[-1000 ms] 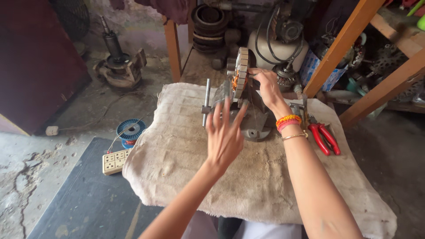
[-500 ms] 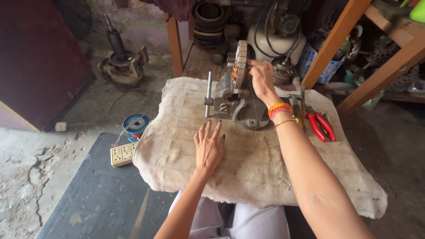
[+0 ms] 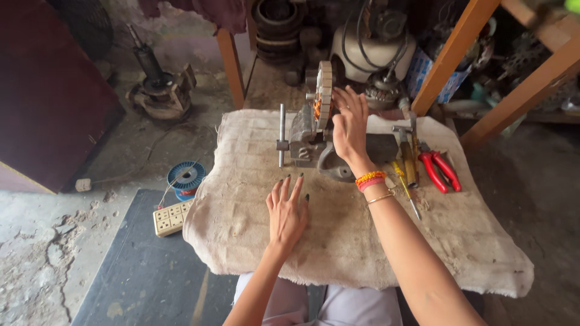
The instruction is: The person works on an electric motor armature clamped in a bench vise, winding and pressing copper wire into the slots around the armature by hand, turning the armature to reach different sections. At one point they use a screwdriver on the armature while steadying it with the other hand.
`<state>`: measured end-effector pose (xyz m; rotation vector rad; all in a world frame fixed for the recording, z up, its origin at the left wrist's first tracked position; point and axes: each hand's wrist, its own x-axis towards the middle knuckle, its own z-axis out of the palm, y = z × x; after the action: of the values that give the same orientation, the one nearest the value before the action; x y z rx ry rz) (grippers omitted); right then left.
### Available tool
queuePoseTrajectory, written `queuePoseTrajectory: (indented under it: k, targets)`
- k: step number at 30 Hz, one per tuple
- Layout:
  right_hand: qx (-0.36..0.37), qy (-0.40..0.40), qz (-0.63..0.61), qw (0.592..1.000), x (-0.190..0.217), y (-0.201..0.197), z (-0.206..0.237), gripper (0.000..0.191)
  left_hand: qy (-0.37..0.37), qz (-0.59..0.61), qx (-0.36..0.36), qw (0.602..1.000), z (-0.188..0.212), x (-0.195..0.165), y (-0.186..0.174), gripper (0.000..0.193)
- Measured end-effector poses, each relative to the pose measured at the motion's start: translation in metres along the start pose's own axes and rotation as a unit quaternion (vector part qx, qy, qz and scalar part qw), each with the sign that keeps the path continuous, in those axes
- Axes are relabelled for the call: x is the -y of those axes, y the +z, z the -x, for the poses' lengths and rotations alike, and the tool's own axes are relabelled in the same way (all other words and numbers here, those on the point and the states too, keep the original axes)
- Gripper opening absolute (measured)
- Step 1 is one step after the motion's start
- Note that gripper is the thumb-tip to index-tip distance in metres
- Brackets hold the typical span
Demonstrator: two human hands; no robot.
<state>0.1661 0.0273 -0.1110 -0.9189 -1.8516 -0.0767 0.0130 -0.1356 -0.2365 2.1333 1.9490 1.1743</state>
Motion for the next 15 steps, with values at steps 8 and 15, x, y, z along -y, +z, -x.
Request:
queuePoseTrajectory:
  k: [8, 15]
  targets:
    - [-0.037, 0.159, -0.188, 0.968, 0.012, -0.016, 0.039, 0.042, 0.052, 0.107, -0.062, 0.991, -0.031, -0.018, -0.04, 0.064]
    - [0.087, 0.267, -0.309, 0.909, 0.0, -0.027, 0.038, 0.036, 0.149, 0.134, -0.076, 0.977, -0.121, -0.043, -0.101, 0.062]
